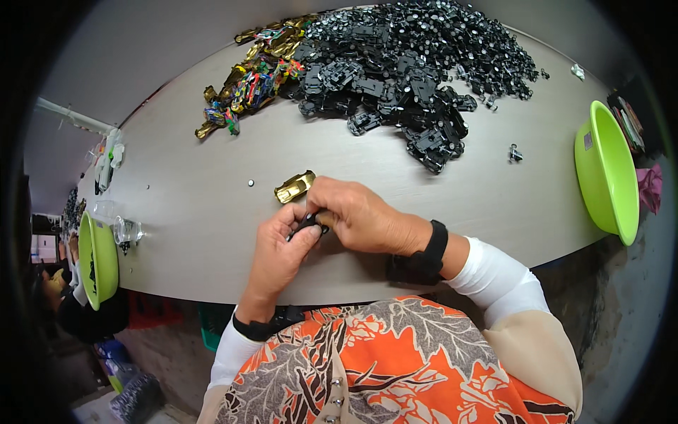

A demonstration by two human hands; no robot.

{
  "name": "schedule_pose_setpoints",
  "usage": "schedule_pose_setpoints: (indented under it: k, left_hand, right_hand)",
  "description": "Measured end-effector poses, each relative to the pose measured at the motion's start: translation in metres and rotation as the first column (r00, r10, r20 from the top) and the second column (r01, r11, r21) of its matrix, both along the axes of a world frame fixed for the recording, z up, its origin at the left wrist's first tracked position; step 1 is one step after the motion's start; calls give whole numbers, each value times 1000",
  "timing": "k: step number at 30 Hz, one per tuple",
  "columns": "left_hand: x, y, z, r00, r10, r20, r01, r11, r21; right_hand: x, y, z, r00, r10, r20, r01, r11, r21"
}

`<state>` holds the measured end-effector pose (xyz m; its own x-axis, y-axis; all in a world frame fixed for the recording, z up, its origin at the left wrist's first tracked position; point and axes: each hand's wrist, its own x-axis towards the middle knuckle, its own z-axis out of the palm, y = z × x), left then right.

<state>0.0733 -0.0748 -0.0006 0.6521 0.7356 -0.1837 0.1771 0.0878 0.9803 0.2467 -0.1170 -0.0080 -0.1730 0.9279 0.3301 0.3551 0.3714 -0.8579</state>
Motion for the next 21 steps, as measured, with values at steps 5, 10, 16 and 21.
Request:
schedule_pose_setpoints:
  k: [5,10,16,21]
  left_hand:
    - [-23,-13,-2,993,54,-106,-35,984,175]
    - [-50,-26,14,977,182,-114,-177,983,52]
    - [-131,-36,39,929,252,-272,-254,967,28]
    - [-202,-44,32,754,323,-572,-147,932,332]
  right_hand:
    - [-20,-4,-7,998,64,-15,-63,996,63]
    - [-50,-5,-10,988,146,-42,-138,977,160]
    - [11,32,5,894,-147,423,65,977,203]
    - [50,44,3,639,-380,669,371,914,165]
